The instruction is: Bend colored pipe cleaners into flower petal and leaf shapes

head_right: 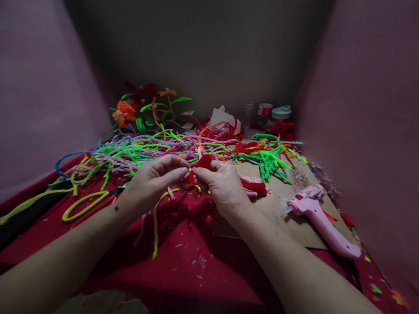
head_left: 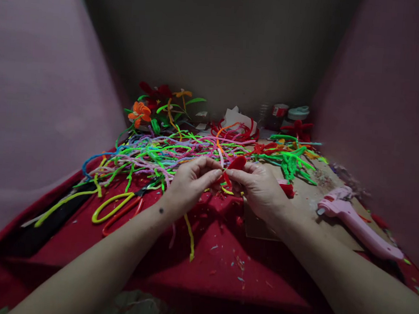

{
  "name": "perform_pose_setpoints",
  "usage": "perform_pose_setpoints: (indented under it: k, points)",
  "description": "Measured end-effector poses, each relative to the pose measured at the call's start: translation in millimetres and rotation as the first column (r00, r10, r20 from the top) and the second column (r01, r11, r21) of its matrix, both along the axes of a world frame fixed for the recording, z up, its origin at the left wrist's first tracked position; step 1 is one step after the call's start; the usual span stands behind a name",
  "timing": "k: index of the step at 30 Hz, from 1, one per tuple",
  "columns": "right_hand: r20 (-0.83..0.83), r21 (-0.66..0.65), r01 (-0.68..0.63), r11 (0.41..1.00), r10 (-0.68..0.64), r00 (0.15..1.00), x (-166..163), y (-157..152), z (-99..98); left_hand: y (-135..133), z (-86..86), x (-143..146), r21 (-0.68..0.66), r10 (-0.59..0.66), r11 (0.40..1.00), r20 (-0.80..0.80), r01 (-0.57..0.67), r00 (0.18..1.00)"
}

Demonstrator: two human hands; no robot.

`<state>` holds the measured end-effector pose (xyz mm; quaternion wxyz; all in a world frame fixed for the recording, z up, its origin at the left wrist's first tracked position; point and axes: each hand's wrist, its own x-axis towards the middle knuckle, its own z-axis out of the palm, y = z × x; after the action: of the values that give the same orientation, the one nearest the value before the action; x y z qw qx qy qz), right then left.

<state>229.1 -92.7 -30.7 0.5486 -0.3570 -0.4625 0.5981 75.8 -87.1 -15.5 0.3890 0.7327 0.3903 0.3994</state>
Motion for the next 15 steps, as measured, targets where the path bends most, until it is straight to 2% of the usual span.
perform_pose_setpoints:
  k: [1,3,5,6,8,10,12,13,14,15]
  points:
    - [0.047,0.051,0.011,0.999,-0.014,0.999,0,-1,0.3,1,2.5,-1,-0.211,-0.047,0.976,0.077,0.062,0.996]
    - [0.159,0.160,0.027,0.987,-0.052,0.986,0,-4,0.7,2,5.9,-2,-0.466,-0.111,0.865,0.187,0.187,0.976]
    - [0.281,0.271,0.045,0.962,-0.123,0.952,0,-7,0.8,3,7.3,-4,-0.557,-0.115,0.798,0.237,0.231,0.965]
    - [0.339,0.324,0.055,0.945,-0.170,0.925,-1,-8,0.8,3,7.6,-4,-0.565,-0.106,0.792,0.245,0.231,0.964]
    - [0.445,0.424,0.080,0.902,-0.284,0.849,-2,-12,0.8,2,7.6,-4,-0.532,-0.096,0.823,0.216,0.200,0.972]
    - [0.505,0.514,0.113,0.850,-0.406,0.762,-3,-15,1.1,-1,6.7,-2,-0.410,-0.082,0.904,0.109,0.120,0.991]
    - [0.522,0.569,0.138,0.810,-0.487,0.700,-5,-18,1.8,-5,4.6,0,-0.115,-0.010,0.993,-0.081,0.001,0.997]
    - [0.523,0.581,0.151,0.800,-0.509,0.684,-6,-20,2.3,-7,2.9,1,0.101,0.055,0.994,-0.186,-0.037,0.981]
    - [0.524,0.577,0.163,0.800,-0.516,0.678,-7,-20,2.9,-8,1.1,2,0.334,0.139,0.942,-0.279,-0.040,0.950]
    - [0.522,0.552,0.176,0.815,-0.502,0.690,-8,-21,3.5,-10,-0.8,2,0.544,0.234,0.839,-0.351,-0.006,0.907]
